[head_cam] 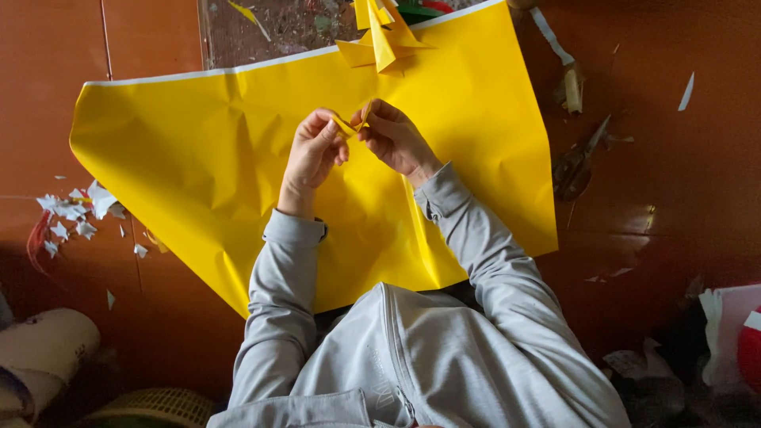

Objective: Folding and gluing yellow and green paper to create origami birds.

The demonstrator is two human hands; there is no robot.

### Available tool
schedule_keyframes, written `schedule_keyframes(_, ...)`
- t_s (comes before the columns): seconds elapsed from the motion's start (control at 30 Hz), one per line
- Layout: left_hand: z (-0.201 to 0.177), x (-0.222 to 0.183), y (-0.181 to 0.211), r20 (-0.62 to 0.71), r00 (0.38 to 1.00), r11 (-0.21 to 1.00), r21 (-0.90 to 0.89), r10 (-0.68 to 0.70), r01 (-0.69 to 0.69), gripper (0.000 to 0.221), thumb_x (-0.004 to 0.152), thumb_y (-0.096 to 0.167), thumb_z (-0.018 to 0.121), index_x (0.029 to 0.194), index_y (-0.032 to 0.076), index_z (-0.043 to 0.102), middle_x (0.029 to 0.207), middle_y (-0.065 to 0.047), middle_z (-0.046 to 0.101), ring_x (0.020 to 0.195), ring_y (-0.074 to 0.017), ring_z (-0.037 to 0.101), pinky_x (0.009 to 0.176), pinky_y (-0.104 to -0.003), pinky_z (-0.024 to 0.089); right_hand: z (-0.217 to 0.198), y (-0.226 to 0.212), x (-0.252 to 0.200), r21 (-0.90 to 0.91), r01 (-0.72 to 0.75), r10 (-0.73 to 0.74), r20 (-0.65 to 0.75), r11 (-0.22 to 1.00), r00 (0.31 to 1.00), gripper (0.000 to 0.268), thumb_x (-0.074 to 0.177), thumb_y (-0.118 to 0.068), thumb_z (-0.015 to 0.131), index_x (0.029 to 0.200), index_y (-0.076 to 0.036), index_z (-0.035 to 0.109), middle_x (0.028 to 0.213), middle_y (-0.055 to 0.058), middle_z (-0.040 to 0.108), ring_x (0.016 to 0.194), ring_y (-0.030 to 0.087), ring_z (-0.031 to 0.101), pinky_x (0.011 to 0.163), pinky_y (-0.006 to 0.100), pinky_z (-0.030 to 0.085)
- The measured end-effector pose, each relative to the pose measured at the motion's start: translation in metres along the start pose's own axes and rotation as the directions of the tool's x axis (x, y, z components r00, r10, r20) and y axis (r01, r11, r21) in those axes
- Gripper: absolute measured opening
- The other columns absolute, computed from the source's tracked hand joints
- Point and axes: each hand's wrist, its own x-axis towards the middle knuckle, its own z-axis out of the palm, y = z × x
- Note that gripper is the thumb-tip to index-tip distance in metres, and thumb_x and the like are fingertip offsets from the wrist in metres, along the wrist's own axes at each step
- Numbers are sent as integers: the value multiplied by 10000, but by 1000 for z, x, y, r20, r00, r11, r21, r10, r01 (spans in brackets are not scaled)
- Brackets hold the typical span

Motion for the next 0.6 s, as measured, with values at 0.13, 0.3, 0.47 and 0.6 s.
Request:
schedule_keyframes(0.13,2,0,3,41,999,999,28,-26,25,99,1077,153,647,1087,56,631,929,-89,697,667,-180,678,563,-267,527,0,-4,-1,-88,-47,45,-28,995,999,93,1007,-86,613,1095,-65,638,1006,117,734,795,171,742,662,228,607)
schedule_keyframes(0.3,2,1,6,69,994,991,108,-84,76,108,1064,154,647,1051,48,637,967,-108,727,669,-171,688,548,-245,518,-2,-6,-4,-154,-21,26,29,988,999,54,1058,-92,642,1081,-43,640,993,111,727,763,154,732,617,211,574)
schedule_keyframes(0.47,-3,0,5,26,996,995,65,-81,80,106,1044,154,665,1051,52,638,953,-100,729,725,-176,714,577,-255,538,-8,-3,0,-208,-27,33,27,978,999,54,1044,-89,657,1078,-48,647,919,97,722,730,153,726,633,246,589)
schedule_keyframes(0.6,-15,3,-2,25,998,971,230,-66,58,139,1042,118,726,1087,-6,686,924,-96,714,749,-169,703,633,-269,546,-7,-1,-1,-337,12,5,51,942,999,59,1059,-75,673,1099,-44,643,893,88,707,704,145,700,604,260,558)
